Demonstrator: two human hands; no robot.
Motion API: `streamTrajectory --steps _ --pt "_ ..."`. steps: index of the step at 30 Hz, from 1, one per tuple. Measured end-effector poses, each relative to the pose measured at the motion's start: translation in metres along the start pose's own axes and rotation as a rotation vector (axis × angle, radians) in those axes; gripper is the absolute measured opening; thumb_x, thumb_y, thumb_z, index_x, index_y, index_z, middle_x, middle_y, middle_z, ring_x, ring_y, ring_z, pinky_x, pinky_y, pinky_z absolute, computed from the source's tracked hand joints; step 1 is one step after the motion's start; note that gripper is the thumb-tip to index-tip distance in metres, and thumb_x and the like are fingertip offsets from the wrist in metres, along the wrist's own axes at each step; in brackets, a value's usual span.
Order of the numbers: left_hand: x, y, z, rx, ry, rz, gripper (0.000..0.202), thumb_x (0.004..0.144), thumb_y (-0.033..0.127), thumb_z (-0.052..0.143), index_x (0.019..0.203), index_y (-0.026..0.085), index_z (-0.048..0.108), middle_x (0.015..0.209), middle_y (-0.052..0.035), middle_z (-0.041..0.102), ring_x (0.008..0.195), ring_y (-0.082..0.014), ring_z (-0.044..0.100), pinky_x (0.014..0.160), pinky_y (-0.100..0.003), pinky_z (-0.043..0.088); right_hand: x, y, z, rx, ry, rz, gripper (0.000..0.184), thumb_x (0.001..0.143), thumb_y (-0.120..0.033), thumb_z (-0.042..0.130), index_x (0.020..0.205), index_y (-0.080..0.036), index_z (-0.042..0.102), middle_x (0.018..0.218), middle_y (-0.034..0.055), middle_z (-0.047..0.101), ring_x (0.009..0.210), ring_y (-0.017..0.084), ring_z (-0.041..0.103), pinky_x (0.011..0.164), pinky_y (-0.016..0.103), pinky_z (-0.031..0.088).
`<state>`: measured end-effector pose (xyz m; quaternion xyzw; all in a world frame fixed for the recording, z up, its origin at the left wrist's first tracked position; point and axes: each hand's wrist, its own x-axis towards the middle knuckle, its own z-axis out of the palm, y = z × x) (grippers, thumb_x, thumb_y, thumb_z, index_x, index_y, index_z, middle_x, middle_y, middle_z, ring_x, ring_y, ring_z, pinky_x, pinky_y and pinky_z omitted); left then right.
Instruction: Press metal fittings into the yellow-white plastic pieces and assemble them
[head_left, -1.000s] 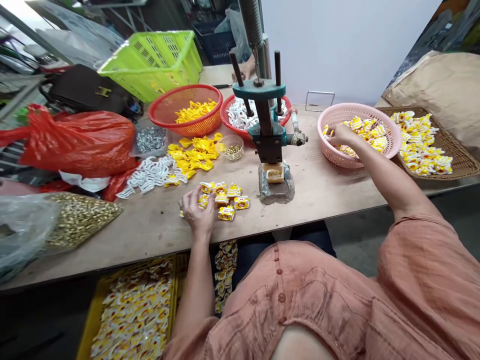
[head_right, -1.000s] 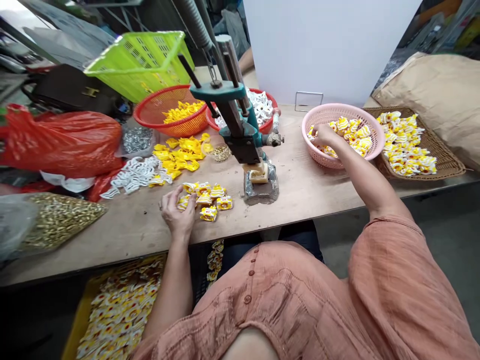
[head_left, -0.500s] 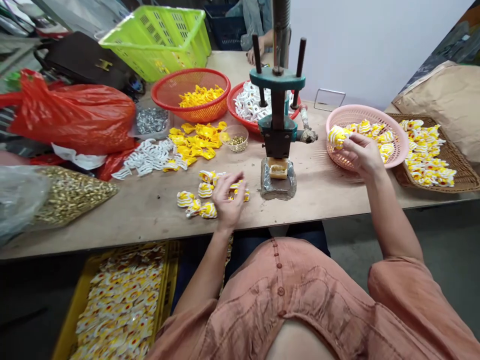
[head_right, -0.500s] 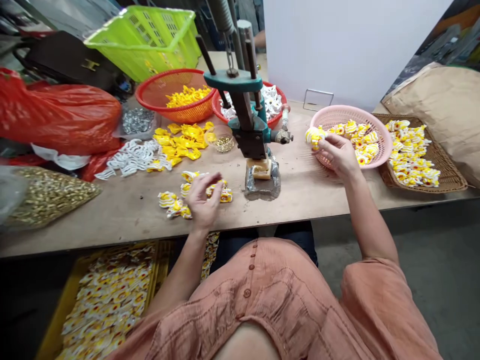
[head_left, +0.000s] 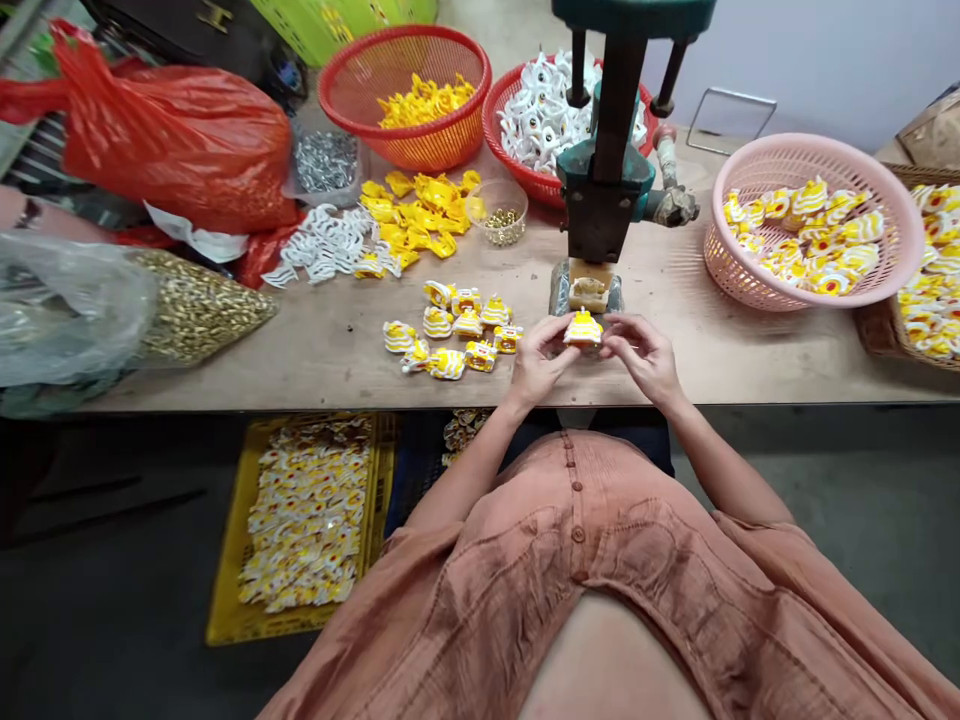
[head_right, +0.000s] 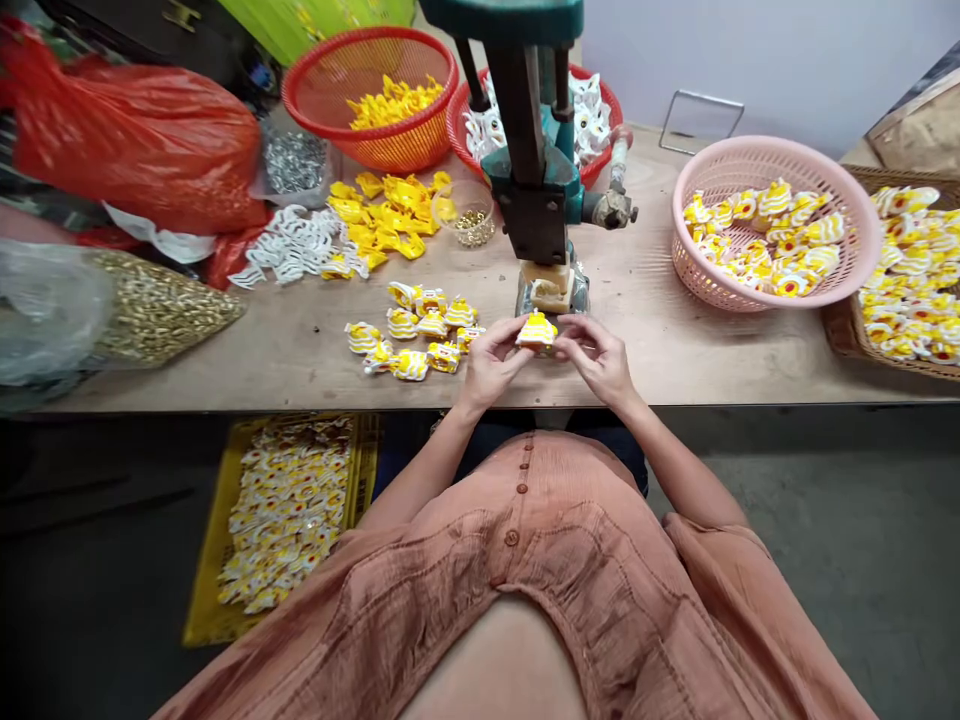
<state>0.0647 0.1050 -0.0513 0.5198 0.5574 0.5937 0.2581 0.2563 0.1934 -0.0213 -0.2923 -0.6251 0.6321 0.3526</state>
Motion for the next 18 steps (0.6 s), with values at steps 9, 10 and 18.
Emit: streamTrajectory --steps 9,10,18 --pt "0.058 -0.029 0.016 0.259 0.164 0.003 0.031 0.091 0.024 0.082 0.122 0.019 0.082 0.115 -0.0087 0.073 0.102 -0.0209 0.07 0.09 -0.033 0.06 0.054 0.051 0.003 -0.669 0.342 -0.489 0.028 0.103 -0.048 0.068 0.118 -0.027 0.08 0.116 0.0114 0.073 0.112 0.029 0.065 0.105 0.053 0.058" --pt "0.063 -0.032 0.017 0.278 0.159 0.003 0.025 0.092 0.025 0.081 0.117 0.019 0.082 0.116 -0.0088 0.071 0.105 -0.022 0.069 0.093 -0.034 0.06 0.059 0.055 0.003 -0.683 0.359 -0.481 0.028 0.104 -0.047 0.067 0.119 -0.027 0.08 0.117 0.0117 0.072 0.113 0.029 0.064 0.105 0.052 0.058" --pt "0.074 -0.038 0.01 0.395 0.086 0.067 0.019 0.094 0.023 0.078 0.112 0.022 0.081 0.122 -0.0096 0.065 0.12 -0.0268 0.063 0.11 -0.041 0.054 0.072 0.058 -0.008 -0.799 0.299 -0.484 0.022 0.104 -0.038 0.063 0.116 -0.027 0.078 0.116 0.0113 0.067 0.116 0.029 0.061 0.108 0.055 0.055"
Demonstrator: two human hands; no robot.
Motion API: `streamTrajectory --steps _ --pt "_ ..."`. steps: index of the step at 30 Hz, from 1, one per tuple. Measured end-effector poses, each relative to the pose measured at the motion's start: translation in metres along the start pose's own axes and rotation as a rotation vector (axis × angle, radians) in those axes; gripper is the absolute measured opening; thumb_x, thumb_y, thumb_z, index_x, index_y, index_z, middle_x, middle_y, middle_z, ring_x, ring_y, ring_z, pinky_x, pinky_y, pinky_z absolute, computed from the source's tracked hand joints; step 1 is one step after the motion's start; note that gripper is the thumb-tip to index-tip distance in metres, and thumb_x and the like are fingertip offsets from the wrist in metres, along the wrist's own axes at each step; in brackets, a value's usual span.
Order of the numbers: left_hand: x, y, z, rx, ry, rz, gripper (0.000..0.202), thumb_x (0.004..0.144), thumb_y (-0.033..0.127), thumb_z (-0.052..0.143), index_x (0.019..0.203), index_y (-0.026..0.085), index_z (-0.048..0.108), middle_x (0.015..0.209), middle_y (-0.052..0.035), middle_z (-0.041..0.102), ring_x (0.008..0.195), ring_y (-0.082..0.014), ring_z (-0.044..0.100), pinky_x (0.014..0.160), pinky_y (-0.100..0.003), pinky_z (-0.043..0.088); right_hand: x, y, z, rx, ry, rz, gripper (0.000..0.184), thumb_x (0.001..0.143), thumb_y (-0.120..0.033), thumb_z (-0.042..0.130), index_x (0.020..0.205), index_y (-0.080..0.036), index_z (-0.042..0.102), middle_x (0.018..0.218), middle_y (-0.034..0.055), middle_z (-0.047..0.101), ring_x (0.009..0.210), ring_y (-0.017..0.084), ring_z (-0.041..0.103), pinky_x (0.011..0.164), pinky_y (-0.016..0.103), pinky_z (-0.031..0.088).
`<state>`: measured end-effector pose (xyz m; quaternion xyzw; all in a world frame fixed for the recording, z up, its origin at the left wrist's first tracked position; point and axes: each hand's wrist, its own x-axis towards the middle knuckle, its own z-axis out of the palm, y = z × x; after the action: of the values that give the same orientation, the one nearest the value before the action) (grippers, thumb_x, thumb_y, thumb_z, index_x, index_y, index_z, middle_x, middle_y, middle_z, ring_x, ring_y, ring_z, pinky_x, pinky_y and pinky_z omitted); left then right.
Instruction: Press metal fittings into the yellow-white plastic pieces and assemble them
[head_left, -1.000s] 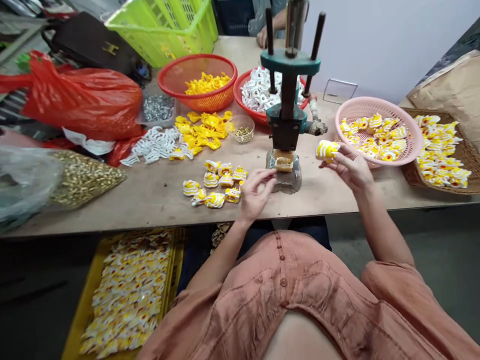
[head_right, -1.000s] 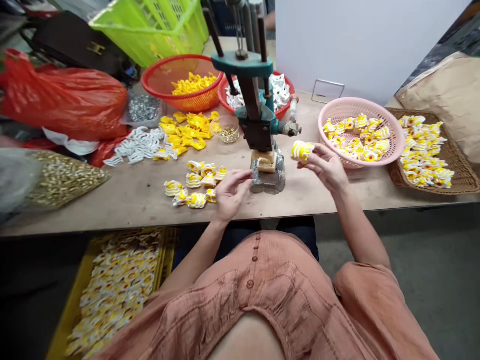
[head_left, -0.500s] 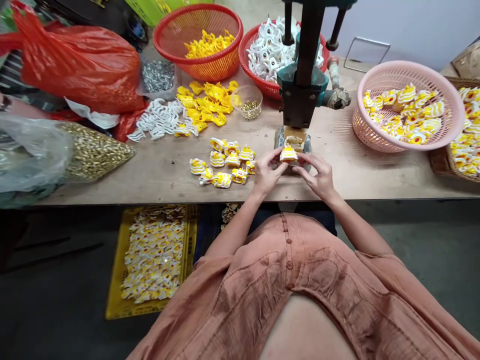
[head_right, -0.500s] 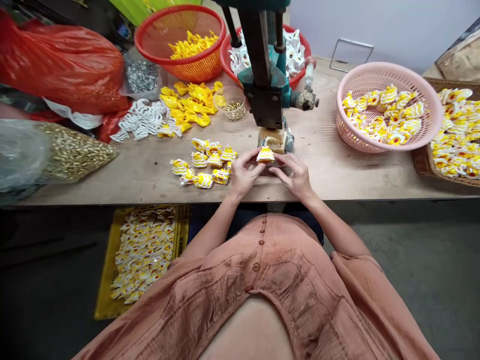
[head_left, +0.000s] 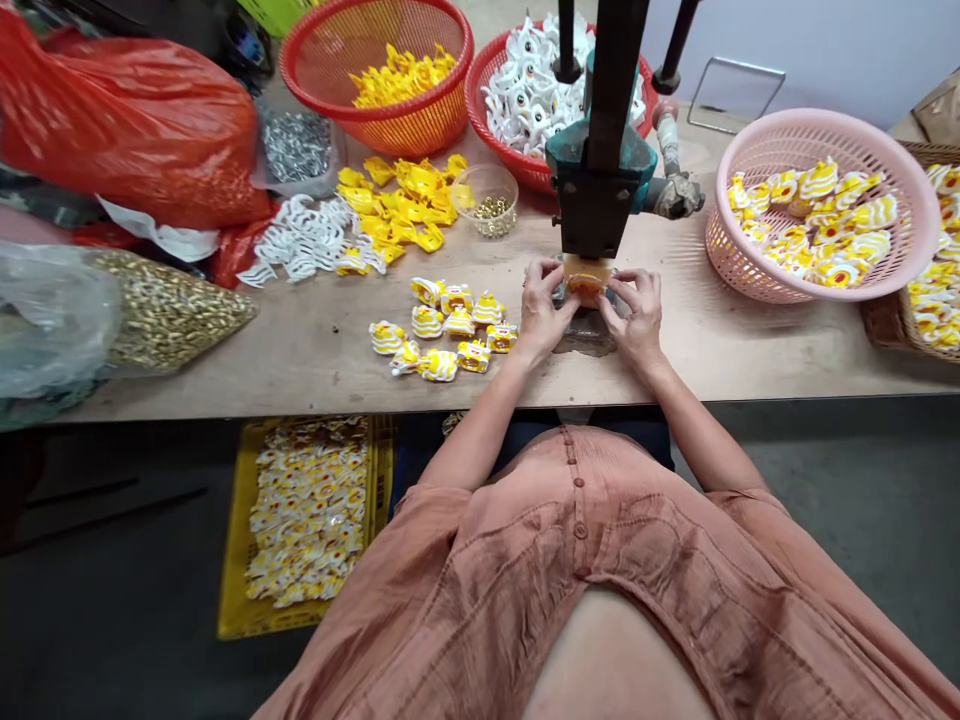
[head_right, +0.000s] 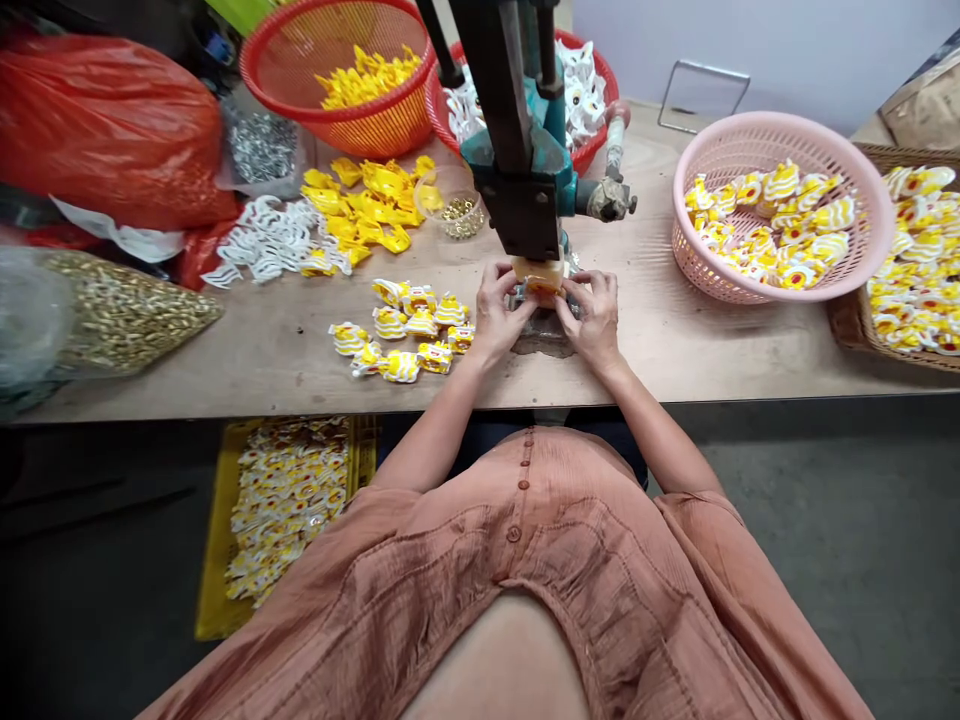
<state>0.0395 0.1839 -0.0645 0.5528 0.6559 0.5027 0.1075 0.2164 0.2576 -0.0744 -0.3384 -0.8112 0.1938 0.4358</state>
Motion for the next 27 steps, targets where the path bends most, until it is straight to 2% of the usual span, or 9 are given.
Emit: streamTrajectory --steps 7,11,14,16,19,20,22,25,27 --pt "-0.002 -0.003 -0.008 -0.018 -0.04 0.095 0.027 0.103 0.042 0.072 0.117 0.021 0.081 0.125 -0.0108 0.067 0.122 -0.028 0.066 0.111 -0.042 0.054 0.004 0.007 0.002 0.01 -0.057 -0.027 0.023 0.106 -0.035 0.058 0.117 -0.027 0.076 0.122 0.0112 0.065 0.121 0.03 0.06 0.111 0.058 0.054" --pt "-0.004 -0.011 -0.006 -0.042 -0.04 0.097 0.029 0.107 0.042 0.065 0.124 0.025 0.08 0.125 -0.0101 0.068 0.122 -0.0261 0.068 0.111 -0.042 0.055 0.002 0.004 0.001 -0.001 -0.09 -0.053 0.023 0.107 -0.035 0.059 0.118 -0.028 0.077 0.12 0.0112 0.065 0.119 0.029 0.06 0.111 0.058 0.053" --pt "-0.008 -0.016 -0.006 -0.044 -0.055 0.083 0.03 0.106 0.043 0.065 0.126 0.025 0.079 0.132 -0.0116 0.068 0.129 -0.0282 0.066 0.116 -0.045 0.053 0.004 0.006 -0.007 0.09 -0.119 -0.034 0.025 0.104 -0.044 0.064 0.111 -0.026 0.08 0.118 0.0111 0.069 0.118 0.029 0.063 0.11 0.056 0.055" --pt "-0.015 -0.016 -0.008 -0.065 -0.088 0.065 0.045 0.101 0.046 0.073 0.141 0.026 0.071 0.15 -0.0137 0.062 0.145 -0.032 0.059 0.125 -0.049 0.047 0.013 0.014 -0.017 0.253 -0.161 0.078 0.034 0.1 -0.056 0.069 0.107 -0.025 0.08 0.114 0.0102 0.072 0.112 0.026 0.068 0.103 0.05 0.06" --pt "-0.029 -0.014 -0.009 -0.087 -0.189 0.005 0.103 0.086 0.051 0.09 0.172 0.03 0.036 0.177 -0.0173 0.038 0.165 -0.0377 0.04 0.136 -0.056 0.034 0.051 0.03 -0.039 0.507 -0.143 0.412 0.049 0.099 -0.07 0.064 0.105 -0.023 0.077 0.104 0.0087 0.077 0.101 0.024 0.074 0.083 0.04 0.065" --pt "-0.033 -0.014 -0.009 -0.082 -0.223 -0.017 0.12 0.081 0.05 0.094 0.176 0.031 0.024 0.182 -0.0184 0.03 0.168 -0.0389 0.034 0.138 -0.058 0.03 0.071 0.033 -0.047 0.563 -0.137 0.514 0.053 0.1 -0.073 0.061 0.105 -0.023 0.076 0.1 0.0086 0.078 0.099 0.024 0.076 0.078 0.038 0.065" --pt "-0.039 -0.012 -0.007 -0.066 -0.262 -0.05 0.138 0.075 0.044 0.1 0.178 0.031 0.008 0.185 -0.02 0.019 0.172 -0.0398 0.026 0.14 -0.06 0.025 0.121 0.026 -0.065 0.636 -0.188 0.636 0.056 0.102 -0.075 0.058 0.104 -0.021 0.073 0.094 0.0089 0.078 0.1 0.026 0.078 0.074 0.036 0.065" --pt "-0.041 -0.01 -0.004 -0.052 -0.253 -0.085 0.15 0.071 0.034 0.102 0.178 0.031 -0.003 0.184 -0.0233 0.019 0.172 -0.0403 0.025 0.14 -0.061 0.022 0.193 -0.016 -0.098 0.714 -0.264 0.71 0.048 0.112 -0.061 0.049 0.101 -0.018 0.068 0.095 0.0101 0.078 0.101 0.022 0.078 0.079 0.033 0.065" --pt "-0.039 -0.009 -0.003 -0.052 -0.246 -0.099 0.154 0.07 0.034 0.103 0.178 0.029 -0.006 0.182 -0.0253 0.025 0.171 -0.0408 0.028 0.139 -0.062 0.023 0.216 -0.055 -0.121 0.794 -0.17 0.639 0.04 0.118 -0.045 0.04 0.1 -0.018 0.065 0.099 0.0081 0.077 0.095 0.015 0.077 0.081 0.028 0.063"
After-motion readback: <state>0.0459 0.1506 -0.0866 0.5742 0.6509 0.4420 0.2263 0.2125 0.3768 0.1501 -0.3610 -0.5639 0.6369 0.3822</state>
